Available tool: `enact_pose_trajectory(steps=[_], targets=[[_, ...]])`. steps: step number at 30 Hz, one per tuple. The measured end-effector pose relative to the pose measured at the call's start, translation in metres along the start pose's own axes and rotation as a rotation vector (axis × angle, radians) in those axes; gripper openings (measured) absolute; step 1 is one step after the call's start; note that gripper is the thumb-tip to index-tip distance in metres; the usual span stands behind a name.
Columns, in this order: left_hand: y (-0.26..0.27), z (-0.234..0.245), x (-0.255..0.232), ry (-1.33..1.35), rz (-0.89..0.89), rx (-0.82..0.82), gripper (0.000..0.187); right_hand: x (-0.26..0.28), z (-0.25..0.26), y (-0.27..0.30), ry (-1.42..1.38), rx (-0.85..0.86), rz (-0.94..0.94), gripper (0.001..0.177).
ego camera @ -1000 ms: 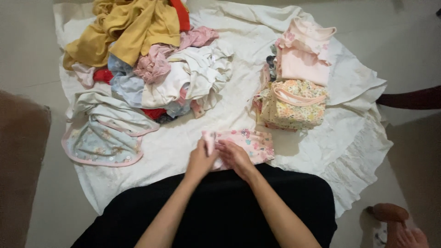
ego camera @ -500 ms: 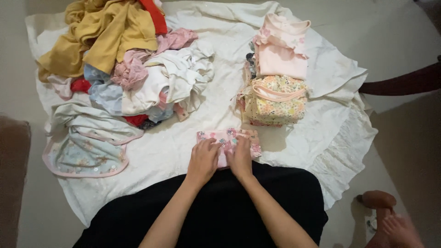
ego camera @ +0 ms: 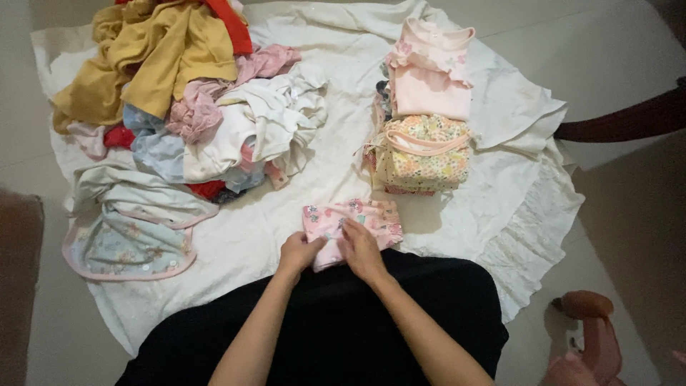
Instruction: Fold various pieces of baby clothing and stack them neatly.
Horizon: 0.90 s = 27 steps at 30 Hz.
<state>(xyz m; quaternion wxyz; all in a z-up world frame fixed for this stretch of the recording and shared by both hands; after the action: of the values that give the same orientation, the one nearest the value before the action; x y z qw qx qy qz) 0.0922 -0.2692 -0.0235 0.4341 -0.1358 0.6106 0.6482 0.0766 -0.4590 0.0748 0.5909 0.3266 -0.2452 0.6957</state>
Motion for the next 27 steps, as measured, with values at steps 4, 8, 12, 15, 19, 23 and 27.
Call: enact_pose_trajectory(steps=[4, 8, 12, 15, 19, 23, 27], targets=[[0.023, 0.008, -0.047, 0.116, -0.223, 0.026, 0.042, 0.001, -0.023, -0.012, -0.12, 0.003, -0.105, 0.047], [0.056, 0.028, -0.083, -0.149, -0.26, -0.174, 0.049, 0.01, -0.055, -0.019, -1.213, 0.122, -0.423, 0.044], [0.065, 0.004, -0.106, -0.014, -0.373, -0.014, 0.038, -0.021, -0.072, -0.03, -1.433, 0.169, -0.426, 0.036], [0.064, -0.001, -0.114, -0.21, -0.508, -0.037, 0.032, -0.032, -0.035, -0.026, -1.261, 0.082, -0.536, 0.039], [0.085, 0.006, -0.134, -0.387, -0.585, -0.198, 0.031, -0.04, 0.011, -0.014, -0.72, -0.047, -0.575, 0.04], [0.102, -0.012, -0.148, -0.712, -0.835, -0.269, 0.043, -0.066, 0.007, -0.008, -0.482, 0.005, -0.548, 0.032], [0.078, -0.037, -0.12, -0.933, -0.451, 0.143, 0.065, -0.101, -0.009, 0.003, -0.439, 0.074, -0.689, 0.045]])
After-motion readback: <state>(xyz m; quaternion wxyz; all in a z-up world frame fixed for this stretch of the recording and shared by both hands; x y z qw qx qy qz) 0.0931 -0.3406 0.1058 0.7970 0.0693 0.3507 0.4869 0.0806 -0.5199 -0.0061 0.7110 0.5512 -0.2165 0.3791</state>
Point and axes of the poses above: each hand's wrist, its own y-axis away from the middle knuckle, its own z-axis out of the back of the hand, x = y × z, the point moved 9 cm from there along -y, towards the middle knuckle, and after that the axes turned 9 degrees about x, right-handed, at the moved point
